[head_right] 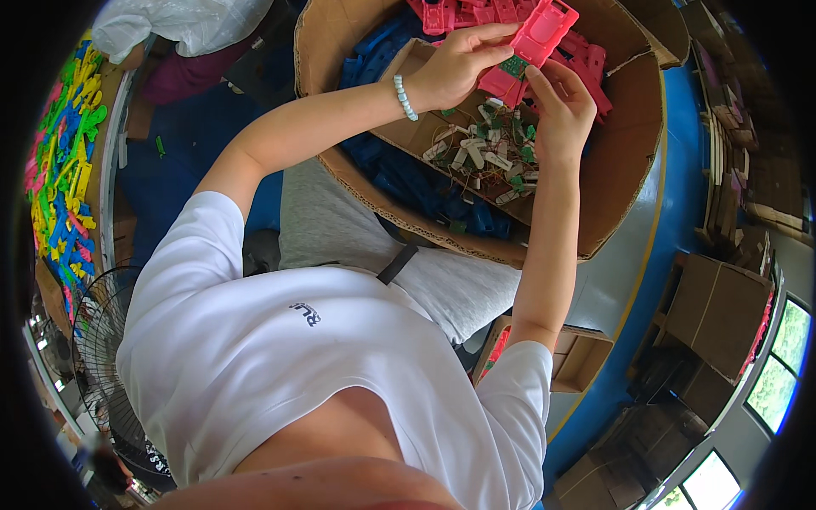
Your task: The person assembles toy components by hand, fitting electronic circuit boards and wires into plastic casings and placing the assembled pieces into a cardboard tray.
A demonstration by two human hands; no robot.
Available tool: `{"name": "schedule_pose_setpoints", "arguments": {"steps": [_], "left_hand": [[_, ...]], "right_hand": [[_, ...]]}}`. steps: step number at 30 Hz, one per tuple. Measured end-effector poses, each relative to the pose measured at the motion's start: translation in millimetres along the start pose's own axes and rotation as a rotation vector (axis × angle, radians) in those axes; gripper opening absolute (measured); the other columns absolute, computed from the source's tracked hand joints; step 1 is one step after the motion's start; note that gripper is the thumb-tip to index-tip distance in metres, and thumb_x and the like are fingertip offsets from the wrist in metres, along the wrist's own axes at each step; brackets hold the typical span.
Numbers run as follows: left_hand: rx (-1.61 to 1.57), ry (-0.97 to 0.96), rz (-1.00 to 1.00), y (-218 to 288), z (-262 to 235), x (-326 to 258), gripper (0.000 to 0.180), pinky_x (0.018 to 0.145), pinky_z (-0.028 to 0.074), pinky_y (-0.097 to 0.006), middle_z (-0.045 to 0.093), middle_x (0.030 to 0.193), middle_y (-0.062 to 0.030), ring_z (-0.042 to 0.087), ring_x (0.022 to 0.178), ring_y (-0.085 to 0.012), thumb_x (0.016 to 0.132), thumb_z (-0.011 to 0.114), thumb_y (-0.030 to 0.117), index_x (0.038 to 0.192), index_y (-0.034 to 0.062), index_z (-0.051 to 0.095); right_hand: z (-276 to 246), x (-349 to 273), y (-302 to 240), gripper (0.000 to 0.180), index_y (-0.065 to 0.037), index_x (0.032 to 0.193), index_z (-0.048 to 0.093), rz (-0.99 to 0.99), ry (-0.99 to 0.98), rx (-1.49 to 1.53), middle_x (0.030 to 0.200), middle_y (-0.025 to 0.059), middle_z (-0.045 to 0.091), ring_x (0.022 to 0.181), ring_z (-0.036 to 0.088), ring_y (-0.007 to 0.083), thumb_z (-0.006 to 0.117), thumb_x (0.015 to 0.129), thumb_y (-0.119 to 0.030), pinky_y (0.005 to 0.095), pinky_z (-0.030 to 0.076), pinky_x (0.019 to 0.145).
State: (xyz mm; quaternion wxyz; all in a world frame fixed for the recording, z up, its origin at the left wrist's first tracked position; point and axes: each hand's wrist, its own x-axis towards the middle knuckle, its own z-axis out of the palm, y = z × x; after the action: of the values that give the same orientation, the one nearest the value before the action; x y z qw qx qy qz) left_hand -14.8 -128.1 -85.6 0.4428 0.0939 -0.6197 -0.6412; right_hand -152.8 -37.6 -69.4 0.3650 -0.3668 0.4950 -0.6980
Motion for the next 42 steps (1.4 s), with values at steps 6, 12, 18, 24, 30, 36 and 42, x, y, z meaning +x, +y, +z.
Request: {"name": "schedule_pose_setpoints", "arguments": {"steps": [6, 12, 18, 24, 30, 36, 42], "left_hand": [[-0.164, -0.025, -0.059, -8.4, -1.7, 4.2, 0.04, 0.098, 0.047, -0.029, 0.059, 0.127, -0.0114, 0.057, 0.114, -0.0152, 0.096, 0.05, 0.002, 0.135, -0.0051, 0.047], [-0.468, 0.061, -0.067, -3.6, -3.1, 18.5, 0.05, 0.096, 0.047, -0.031, 0.055, 0.127, -0.0115, 0.056, 0.114, -0.0184, 0.094, 0.055, 0.007, 0.141, 0.0007, 0.039], [-0.646, 0.146, -0.157, 5.9, -7.0, 20.1, 0.054, 0.091, 0.051, -0.029, 0.058, 0.122, -0.0071, 0.059, 0.106, -0.0155, 0.094, 0.056, 0.003, 0.144, 0.0073, 0.036], [-0.375, 0.21, -0.095, -12.1, -36.2, 28.5, 0.048, 0.079, 0.052, -0.028, 0.061, 0.101, -0.0079, 0.062, 0.09, -0.0144, 0.097, 0.057, 0.016, 0.14, 0.0079, 0.038], [-0.358, 0.272, -0.216, -21.0, -36.6, 26.7, 0.045, 0.082, 0.054, -0.032, 0.061, 0.111, -0.0119, 0.063, 0.095, -0.0177, 0.091, 0.054, 0.007, 0.134, 0.0019, 0.041], [-0.288, 0.021, -0.328, -13.8, -21.2, 15.4, 0.051, 0.083, 0.053, -0.03, 0.061, 0.112, -0.009, 0.064, 0.095, -0.0151, 0.094, 0.052, 0.011, 0.143, 0.0051, 0.036], [-0.427, -0.275, -0.375, -6.7, -11.3, 3.2, 0.051, 0.072, 0.057, -0.036, 0.061, 0.108, -0.0126, 0.066, 0.089, -0.0211, 0.099, 0.05, 0.018, 0.144, 0.0043, 0.032]], "right_hand": [[-3.0, 2.6, 6.6, 0.025, 0.005, 0.108, 0.063, -0.026, -0.006, -0.059, 0.095, 0.0084, 0.067, 0.082, 0.064, 0.0127, 0.07, 0.085, -0.001, 0.0244, 0.053, 0.074], [-24.3, 12.5, 13.3, 0.025, 0.002, 0.112, 0.064, 0.241, -0.199, 0.175, 0.101, 0.0046, 0.066, 0.094, 0.06, 0.0114, 0.067, 0.089, -0.008, 0.0289, 0.05, 0.081], [-25.6, 4.8, 46.5, 0.029, 0.0, 0.112, 0.065, 0.104, -0.465, -0.459, 0.09, 0.0001, 0.063, 0.079, 0.054, 0.007, 0.069, 0.085, -0.008, 0.0228, 0.045, 0.071], [-13.7, -6.9, 7.1, 0.026, 0.003, 0.107, 0.062, 0.139, -0.404, -0.296, 0.093, 0.0084, 0.068, 0.084, 0.064, 0.0134, 0.068, 0.082, 0.005, 0.026, 0.053, 0.076], [-12.9, -10.0, -17.6, 0.025, 0.002, 0.106, 0.062, -0.179, -0.206, -0.505, 0.097, 0.0102, 0.067, 0.088, 0.065, 0.0159, 0.067, 0.081, 0.007, 0.0276, 0.054, 0.078], [-7.3, -5.8, -17.9, 0.018, 0.002, 0.102, 0.063, -0.627, -0.042, -0.618, 0.1, 0.0087, 0.062, 0.088, 0.064, 0.0156, 0.066, 0.085, 0.003, 0.0262, 0.053, 0.078], [-15.4, -3.4, -13.7, 0.013, 0.003, 0.103, 0.062, -0.655, 0.302, -0.482, 0.098, 0.0094, 0.064, 0.084, 0.065, 0.0159, 0.063, 0.09, -0.001, 0.0265, 0.053, 0.076]]}}
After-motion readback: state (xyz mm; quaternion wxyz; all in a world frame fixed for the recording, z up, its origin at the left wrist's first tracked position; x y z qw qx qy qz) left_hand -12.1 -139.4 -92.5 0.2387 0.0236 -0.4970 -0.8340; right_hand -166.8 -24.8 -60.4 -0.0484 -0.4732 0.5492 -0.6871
